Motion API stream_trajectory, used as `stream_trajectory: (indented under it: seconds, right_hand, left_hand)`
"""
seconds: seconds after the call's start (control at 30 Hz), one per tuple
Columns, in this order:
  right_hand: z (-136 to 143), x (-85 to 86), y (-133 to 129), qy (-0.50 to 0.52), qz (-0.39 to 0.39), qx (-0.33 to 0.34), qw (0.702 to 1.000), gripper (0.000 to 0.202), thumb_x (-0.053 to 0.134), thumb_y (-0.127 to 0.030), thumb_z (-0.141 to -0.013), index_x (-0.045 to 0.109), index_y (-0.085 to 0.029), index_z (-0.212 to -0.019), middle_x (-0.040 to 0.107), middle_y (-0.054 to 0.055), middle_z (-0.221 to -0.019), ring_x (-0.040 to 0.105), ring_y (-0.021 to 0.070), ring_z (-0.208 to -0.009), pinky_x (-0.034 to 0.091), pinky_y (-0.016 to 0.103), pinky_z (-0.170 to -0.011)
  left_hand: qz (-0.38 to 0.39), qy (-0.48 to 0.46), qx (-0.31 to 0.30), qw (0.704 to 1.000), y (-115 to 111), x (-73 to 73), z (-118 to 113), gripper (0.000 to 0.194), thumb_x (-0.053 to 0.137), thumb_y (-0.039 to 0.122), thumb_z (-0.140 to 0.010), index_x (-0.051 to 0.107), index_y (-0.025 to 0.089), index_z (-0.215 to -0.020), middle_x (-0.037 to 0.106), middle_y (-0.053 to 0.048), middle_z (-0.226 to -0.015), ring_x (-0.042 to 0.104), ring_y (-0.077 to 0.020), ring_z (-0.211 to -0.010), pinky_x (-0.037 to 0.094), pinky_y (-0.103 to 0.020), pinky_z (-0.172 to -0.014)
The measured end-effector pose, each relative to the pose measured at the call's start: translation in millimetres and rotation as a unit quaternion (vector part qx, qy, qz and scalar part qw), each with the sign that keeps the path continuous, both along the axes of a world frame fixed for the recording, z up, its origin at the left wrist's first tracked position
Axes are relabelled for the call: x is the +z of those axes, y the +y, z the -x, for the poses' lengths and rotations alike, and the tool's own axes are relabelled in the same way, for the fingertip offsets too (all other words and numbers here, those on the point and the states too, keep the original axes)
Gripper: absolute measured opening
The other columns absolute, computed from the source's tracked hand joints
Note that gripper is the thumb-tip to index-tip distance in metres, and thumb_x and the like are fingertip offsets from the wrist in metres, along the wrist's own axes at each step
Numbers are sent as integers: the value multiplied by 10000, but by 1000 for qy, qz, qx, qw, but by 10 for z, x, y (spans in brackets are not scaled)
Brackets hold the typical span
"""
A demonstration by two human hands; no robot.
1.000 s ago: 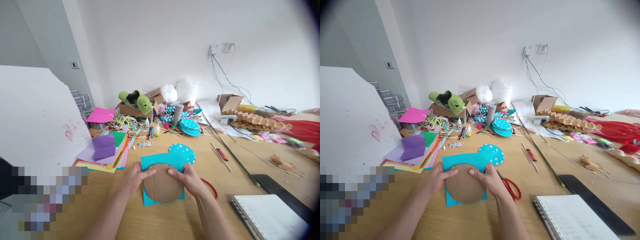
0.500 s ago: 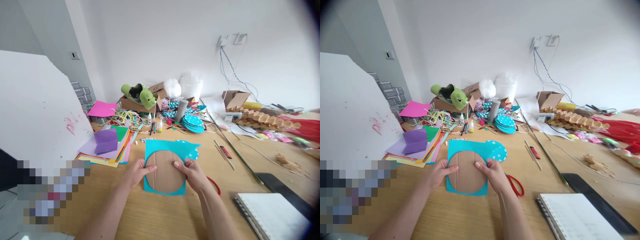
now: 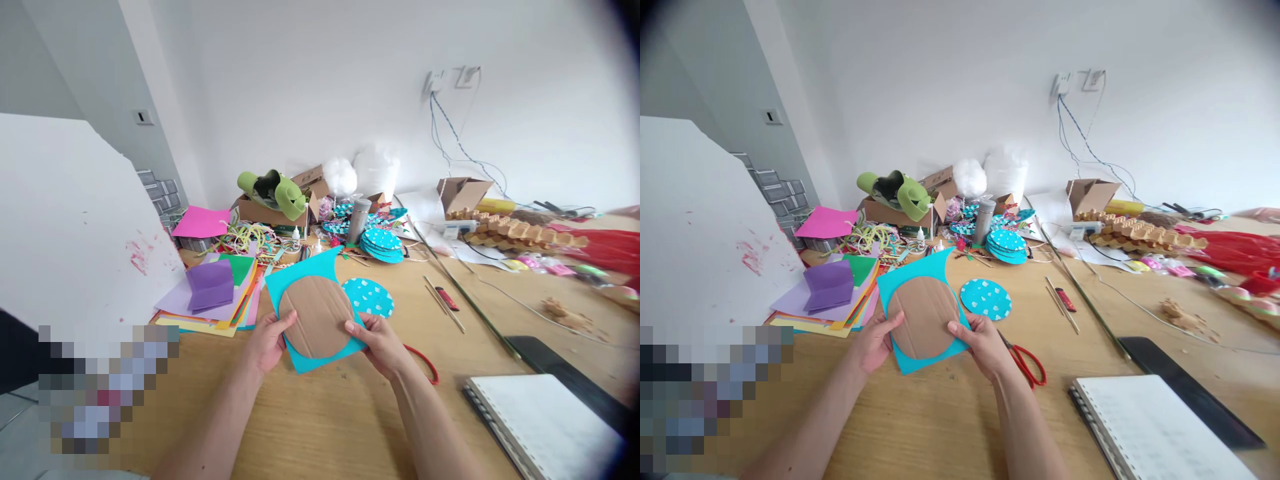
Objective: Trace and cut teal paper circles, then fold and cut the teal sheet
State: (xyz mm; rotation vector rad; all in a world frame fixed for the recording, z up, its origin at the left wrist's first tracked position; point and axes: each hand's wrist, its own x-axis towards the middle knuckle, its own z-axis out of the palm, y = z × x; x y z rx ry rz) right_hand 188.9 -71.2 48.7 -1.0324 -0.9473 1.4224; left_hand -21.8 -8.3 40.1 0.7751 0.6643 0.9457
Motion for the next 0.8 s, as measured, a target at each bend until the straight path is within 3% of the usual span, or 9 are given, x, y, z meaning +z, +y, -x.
stream_trajectory:
  seconds: [0.1,0.2,0.33,0.43,0.57,0.7,0.8]
  right_hand:
    - [41,-9,2,-22,1,-17,1000,379,839,-392,-627,720,-193,-927,736,33,-823,666,171,-652,555,270,-546]
    - [64,-25,23,-32,9,-41,999,435,850,-393,-604,714,-178,-957,739,51,-833,674,188,-652,556,272,-515]
    - [45,-47,59,10,14,-83,996,407,858,-392,-595,715,-178,-910,747,51,-809,678,189,-634,556,276,-513]
    - [59,-59,76,66,18,-71,995,372,814,-492,-635,707,-158,-762,744,71,-731,687,192,-608,564,297,-559]
    - [163,-84,73,35,9,-35,999,376,801,-511,-643,716,-156,-737,742,68,-707,680,180,-571,546,277,-545]
    - [246,-96,68,-26,-13,-64,998,373,816,-497,-613,745,-161,-759,748,63,-735,663,176,-554,544,286,-540]
    - [251,-69,65,-69,-58,-82,993,362,788,-511,-643,757,-177,-781,751,61,-764,676,199,-615,564,322,-597]
  left_hand:
    - [27,-23,35,999,-6,-2,-47,387,835,302,-642,715,165,-983,762,-81,-973,660,-265,-1056,502,-399,-952]
    - [20,-24,23,999,-26,-4,-70,371,814,298,-677,703,157,-1002,755,-84,-1006,673,-246,-1025,543,-361,-888]
    - [26,17,-47,998,-37,-39,-61,363,808,249,-682,691,140,-1007,758,-94,-969,715,-209,-808,589,-293,-656]
    - [65,37,-21,997,-6,-93,-46,336,811,209,-663,684,149,-968,766,-73,-892,700,-178,-641,563,-257,-503]
    - [79,21,8,997,24,-155,-41,328,772,204,-714,663,160,-1020,766,-72,-891,712,-196,-671,589,-300,-564]
    - [56,10,5,998,-15,-147,-73,360,780,221,-712,657,155,-1044,762,-88,-919,724,-229,-783,580,-304,-611]
    - [20,-20,-7,1000,-49,-99,-101,356,793,249,-707,666,151,-1025,750,-99,-989,703,-236,-931,560,-317,-774]
